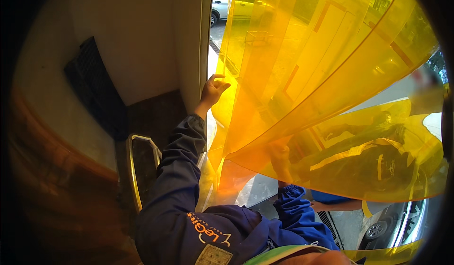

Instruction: The person opens a yellow curtain and loads cardboard boxes onto a metal hand truck from a delivery vehicle. They then push the hand truck into a room and set it down near a desk.

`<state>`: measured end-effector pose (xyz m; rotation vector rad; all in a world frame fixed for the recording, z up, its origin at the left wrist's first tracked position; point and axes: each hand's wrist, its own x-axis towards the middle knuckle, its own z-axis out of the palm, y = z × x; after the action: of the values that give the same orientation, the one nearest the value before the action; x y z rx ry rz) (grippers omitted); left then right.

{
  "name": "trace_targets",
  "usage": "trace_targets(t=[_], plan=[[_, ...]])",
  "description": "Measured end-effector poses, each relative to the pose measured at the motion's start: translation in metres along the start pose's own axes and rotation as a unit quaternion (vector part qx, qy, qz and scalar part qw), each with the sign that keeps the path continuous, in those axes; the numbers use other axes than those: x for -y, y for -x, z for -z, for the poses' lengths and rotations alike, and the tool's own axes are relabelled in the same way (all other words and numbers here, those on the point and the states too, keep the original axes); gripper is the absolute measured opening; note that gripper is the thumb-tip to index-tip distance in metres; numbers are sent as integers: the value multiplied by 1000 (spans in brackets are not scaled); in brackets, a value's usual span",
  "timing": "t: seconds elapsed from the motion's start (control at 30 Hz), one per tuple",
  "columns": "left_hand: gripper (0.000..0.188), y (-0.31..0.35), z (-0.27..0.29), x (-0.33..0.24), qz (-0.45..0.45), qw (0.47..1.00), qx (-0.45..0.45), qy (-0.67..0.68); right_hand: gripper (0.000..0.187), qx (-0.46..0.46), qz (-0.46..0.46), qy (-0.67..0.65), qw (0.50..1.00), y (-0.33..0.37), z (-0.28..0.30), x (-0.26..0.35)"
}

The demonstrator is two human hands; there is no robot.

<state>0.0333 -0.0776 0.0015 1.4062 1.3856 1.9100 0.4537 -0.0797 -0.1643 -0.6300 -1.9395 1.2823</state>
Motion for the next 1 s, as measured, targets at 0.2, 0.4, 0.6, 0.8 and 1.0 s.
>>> trace_targets(t=[0.2, 0.4, 0.6, 0.8, 1.0], plan=[[25, 128, 41, -56, 72, 965, 173, 183, 23, -233, -23, -58, 970, 8, -46, 32], [44, 227, 48, -41, 163, 956, 184, 158, 23, -110, -16, 56, 992, 36, -62, 113], [60, 273, 61, -56, 213, 929, 231, 194, 23, -148, -12, 91, 985, 81, -97, 148], [78, 340, 58, -81, 198, 847, 323, 373, 24, -166, 31, 349, 922, 144, -125, 174], [79, 483, 91, -93, 149, 941, 279, 117, 29, -244, -71, 8, 967, 208, -152, 201]])
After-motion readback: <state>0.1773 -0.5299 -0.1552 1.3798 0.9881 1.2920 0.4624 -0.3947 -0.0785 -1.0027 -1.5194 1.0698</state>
